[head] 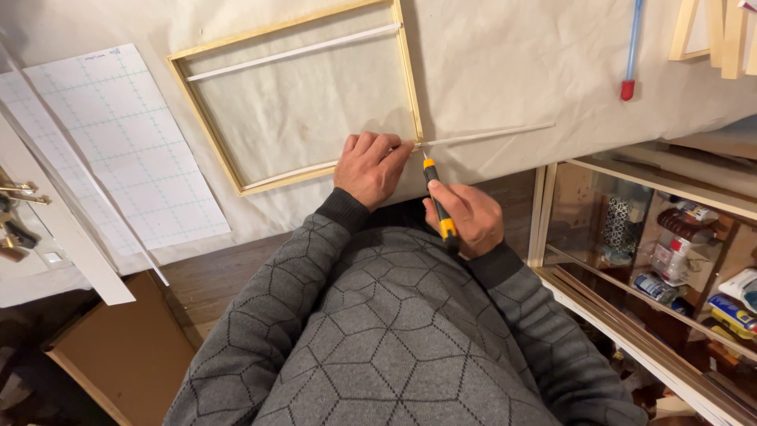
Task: Cutting a white plastic spacer strip and fitting it into a wooden picture frame.
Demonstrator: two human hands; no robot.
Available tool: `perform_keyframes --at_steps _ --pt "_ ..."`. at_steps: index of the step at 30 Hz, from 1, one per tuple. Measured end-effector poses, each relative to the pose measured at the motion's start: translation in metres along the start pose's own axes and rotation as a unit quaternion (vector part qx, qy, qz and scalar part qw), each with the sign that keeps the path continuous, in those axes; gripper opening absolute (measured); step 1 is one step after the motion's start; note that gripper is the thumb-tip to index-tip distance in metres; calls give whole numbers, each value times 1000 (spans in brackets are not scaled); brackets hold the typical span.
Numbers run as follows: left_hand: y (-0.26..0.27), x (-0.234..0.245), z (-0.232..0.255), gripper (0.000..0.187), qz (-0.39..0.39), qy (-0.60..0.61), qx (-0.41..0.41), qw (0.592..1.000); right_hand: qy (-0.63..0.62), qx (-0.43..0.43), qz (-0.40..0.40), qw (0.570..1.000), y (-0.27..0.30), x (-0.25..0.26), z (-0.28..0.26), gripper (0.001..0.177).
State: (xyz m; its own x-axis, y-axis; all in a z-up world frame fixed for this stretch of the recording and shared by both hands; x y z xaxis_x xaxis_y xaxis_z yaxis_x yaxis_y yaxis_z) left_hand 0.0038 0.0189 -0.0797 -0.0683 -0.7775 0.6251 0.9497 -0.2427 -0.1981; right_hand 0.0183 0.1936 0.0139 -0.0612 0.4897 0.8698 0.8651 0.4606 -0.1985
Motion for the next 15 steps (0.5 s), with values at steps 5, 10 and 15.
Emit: perform_keyframes --at_steps 5,10,15 --pt "-4 6 -1 33 7 9 -14 1000 7 36 28 999 -11 23 16 46" --pt "-5 5 4 28 21 -5 -9 1000 58 -13 -54 997 -29 15 42 39" --pt "-7 11 5 31 6 10 3 1000 94 20 -82 992 -30 -16 66 24"
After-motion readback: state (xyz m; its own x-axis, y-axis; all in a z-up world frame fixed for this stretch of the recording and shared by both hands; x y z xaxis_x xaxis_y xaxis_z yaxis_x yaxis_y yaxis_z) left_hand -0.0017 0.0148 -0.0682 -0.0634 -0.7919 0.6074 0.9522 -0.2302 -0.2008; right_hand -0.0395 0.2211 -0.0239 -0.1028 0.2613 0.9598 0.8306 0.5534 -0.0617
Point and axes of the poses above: each hand's wrist, its own y-axis away from the middle knuckle, its own x-axis out of the back of the hand, z = x × y, the point moved 4 cm from there along -y, towards the middle knuckle, and after that the axes turned 8 degrees about y, right-handed, at the moved point
